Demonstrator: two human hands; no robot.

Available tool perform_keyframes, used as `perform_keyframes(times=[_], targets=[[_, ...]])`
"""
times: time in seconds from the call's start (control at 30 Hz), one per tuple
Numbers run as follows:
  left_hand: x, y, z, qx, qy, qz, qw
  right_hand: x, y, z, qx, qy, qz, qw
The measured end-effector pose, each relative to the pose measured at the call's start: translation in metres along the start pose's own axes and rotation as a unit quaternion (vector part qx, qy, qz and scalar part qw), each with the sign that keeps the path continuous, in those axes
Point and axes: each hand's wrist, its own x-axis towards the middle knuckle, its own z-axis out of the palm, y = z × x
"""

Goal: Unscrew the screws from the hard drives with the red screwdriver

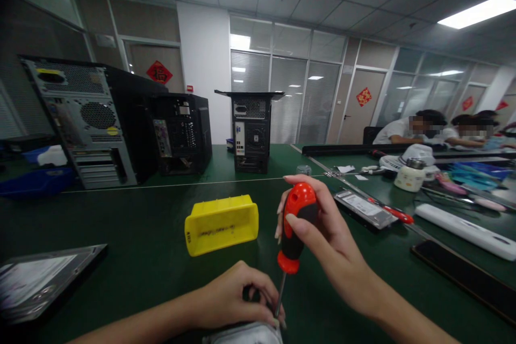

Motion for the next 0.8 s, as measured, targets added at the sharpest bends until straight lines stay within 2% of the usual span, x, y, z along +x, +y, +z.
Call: perform_keyframes(times=[0.37, 0.53, 0.63, 0.7, 0.8], targets=[[0.000, 0.001, -0.004, -0.110, -0.063, 0.003, 0.992, 0.003, 0.001, 0.002, 0.027, 0.030, -0.030, 0.999], [0.000, 0.000, -0.005, -0.103, -0.077, 0.003, 0.992, 0.004, 0.002, 0.003, 0.020, 0.027, -0.033, 0.999], [-0.001, 0.004, -0.009, -0.059, -0.095, 0.017, 0.994, 0.004, 0.002, 0.003, 0.018, 0.025, -0.029, 0.999], [0.001, 0.003, -0.014, 0.012, -0.137, 0.050, 0.989, 0.003, 0.002, 0.002, 0.014, 0.021, -0.027, 0.999], [0.007, -0.006, -0.026, 0.098, -0.248, 0.091, 0.960, 0.003, 0.002, 0.001, 0.001, 0.014, -0.022, 1.000]])
